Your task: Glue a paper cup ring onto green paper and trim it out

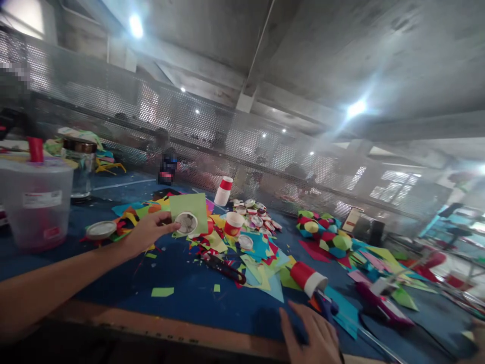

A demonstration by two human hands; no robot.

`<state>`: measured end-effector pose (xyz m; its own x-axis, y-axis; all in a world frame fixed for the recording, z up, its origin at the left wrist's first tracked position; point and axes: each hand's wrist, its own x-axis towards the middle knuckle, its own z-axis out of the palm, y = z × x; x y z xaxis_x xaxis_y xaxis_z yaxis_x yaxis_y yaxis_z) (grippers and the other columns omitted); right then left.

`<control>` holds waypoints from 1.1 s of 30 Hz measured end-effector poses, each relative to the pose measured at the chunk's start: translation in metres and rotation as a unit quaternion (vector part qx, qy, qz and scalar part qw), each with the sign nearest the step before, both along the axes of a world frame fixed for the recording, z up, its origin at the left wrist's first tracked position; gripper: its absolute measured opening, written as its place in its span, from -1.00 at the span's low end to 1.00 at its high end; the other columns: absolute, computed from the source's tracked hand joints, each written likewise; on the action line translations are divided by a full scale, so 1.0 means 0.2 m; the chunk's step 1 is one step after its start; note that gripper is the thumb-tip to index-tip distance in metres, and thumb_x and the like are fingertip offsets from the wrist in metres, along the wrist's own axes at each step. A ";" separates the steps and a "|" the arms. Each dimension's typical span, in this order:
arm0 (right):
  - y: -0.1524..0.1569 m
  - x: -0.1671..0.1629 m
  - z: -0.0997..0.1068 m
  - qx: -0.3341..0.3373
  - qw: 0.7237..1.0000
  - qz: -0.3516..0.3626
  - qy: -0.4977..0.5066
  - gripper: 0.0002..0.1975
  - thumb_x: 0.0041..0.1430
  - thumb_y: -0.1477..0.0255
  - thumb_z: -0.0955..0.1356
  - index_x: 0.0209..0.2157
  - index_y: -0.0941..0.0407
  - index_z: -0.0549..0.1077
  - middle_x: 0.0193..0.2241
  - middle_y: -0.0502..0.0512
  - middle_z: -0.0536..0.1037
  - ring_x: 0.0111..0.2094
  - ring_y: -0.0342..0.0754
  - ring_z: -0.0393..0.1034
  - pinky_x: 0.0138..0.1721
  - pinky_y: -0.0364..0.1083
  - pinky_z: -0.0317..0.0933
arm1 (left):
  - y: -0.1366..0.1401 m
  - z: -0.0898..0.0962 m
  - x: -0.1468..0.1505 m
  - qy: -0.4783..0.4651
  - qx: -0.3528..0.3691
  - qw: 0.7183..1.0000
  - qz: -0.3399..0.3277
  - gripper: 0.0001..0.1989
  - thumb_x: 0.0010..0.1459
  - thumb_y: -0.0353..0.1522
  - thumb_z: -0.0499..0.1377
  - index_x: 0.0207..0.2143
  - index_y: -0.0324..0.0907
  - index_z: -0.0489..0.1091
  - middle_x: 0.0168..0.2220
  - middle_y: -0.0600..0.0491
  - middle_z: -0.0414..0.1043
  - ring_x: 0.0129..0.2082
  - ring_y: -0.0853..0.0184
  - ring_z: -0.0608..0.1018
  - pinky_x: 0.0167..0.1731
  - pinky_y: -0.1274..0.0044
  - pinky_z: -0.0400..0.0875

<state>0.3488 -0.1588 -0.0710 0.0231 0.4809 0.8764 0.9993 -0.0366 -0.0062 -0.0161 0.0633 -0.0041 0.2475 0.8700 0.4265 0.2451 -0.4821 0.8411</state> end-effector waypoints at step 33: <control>0.69 -0.67 0.47 -0.214 0.628 0.351 0.661 -0.57 -0.02 0.02 0.41 -0.49 0.11 0.33 -0.71 -0.16 0.23 -0.74 -0.28 -0.09 -0.71 -0.22 -0.16 | -0.07 0.11 0.15 -0.241 -0.186 0.947 -0.101 -0.57 -0.27 -0.14 0.43 -0.42 -0.26 0.49 -0.46 0.03 0.49 -0.46 0.38 0.44 -0.41 0.55 0.28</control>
<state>0.2148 -0.0202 0.0229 0.2439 0.9644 0.1020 -0.0976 0.1291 -0.9868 0.0134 0.0493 0.0181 0.2801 0.9377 0.2054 -0.2766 -0.1261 0.9527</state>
